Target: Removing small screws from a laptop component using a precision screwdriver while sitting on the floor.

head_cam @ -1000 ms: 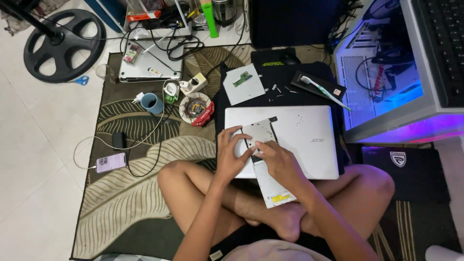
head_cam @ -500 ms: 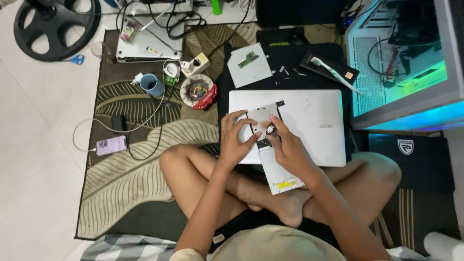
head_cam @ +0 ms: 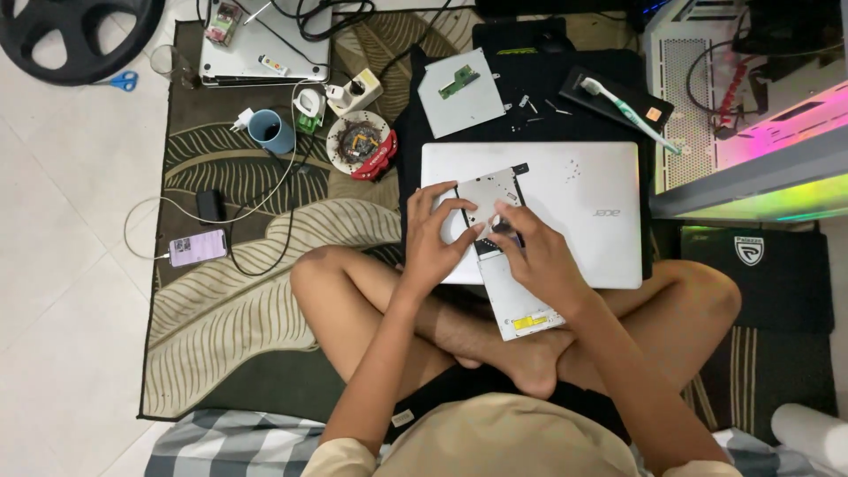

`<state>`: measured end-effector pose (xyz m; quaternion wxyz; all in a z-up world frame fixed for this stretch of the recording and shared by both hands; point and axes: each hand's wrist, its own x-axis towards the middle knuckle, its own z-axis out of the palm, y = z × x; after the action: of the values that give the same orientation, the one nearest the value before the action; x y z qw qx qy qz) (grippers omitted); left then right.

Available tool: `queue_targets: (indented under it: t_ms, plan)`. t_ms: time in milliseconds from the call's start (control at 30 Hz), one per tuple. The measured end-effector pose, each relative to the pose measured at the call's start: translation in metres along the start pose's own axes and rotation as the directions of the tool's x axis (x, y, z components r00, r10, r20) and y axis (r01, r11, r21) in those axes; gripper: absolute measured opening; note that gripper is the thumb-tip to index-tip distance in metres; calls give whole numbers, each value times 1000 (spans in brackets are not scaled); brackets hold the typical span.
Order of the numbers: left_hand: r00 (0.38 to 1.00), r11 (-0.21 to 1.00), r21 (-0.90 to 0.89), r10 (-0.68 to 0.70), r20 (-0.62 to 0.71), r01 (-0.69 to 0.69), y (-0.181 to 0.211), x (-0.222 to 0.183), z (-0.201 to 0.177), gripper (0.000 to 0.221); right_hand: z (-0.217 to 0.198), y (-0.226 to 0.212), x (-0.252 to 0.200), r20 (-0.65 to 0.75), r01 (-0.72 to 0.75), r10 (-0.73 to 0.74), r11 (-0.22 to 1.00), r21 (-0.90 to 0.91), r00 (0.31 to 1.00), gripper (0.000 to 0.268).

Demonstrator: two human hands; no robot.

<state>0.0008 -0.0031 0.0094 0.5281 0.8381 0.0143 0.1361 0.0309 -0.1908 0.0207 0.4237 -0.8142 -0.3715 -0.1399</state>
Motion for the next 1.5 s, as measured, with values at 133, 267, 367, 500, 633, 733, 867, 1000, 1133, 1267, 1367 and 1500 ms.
queue_targets:
  t_ms: [133,267,367,500,633,733,867,1000,1133,1267,1367,1500]
  plan:
    - [1000,1000,-3,-4,9,4,-3,2,1,25,4,15,-12,27,-34,33,998,54,999,47]
    - [1000,1000,23,10,3,-10,-7,0,2,26,11,18,-15,-4,-6,6,1000,13,1000,53]
    - [1000,1000,27,16,0,-16,-7,1,1,27,2,9,-10,16,-27,26,996,83,1000,47]
    - [1000,1000,18,22,-10,-22,-4,1,0,25,18,31,-24,4,19,-19,1000,-10,1000,51]
    - [1000,999,23,27,-13,-27,-5,1,1,25,2,13,-10,-17,-22,23,998,60,1000,48]
    - [1000,999,30,17,-9,-17,-7,0,1,27,-1,10,-10,40,-55,51,993,109,998,46]
    - [1000,999,29,14,-8,-14,-4,1,1,26,8,21,-15,-1,-11,11,1000,11,1000,52]
    - [1000,1000,27,2,-4,-2,-3,0,0,25,-9,-11,9,13,-19,17,992,128,1000,53]
    - [1000,1000,25,3,-10,-2,-2,0,1,25,8,17,-13,-6,5,-5,999,37,1000,51]
    - [1000,1000,25,9,-8,-9,-4,0,1,25,0,3,-3,-9,-12,13,996,88,1000,53]
    - [1000,1000,21,14,-6,-14,-5,0,1,24,-1,6,-6,18,-25,24,995,100,1000,51]
    - [1000,1000,16,26,-11,-25,-4,0,1,24,9,24,-17,9,27,-27,1000,-9,1000,53]
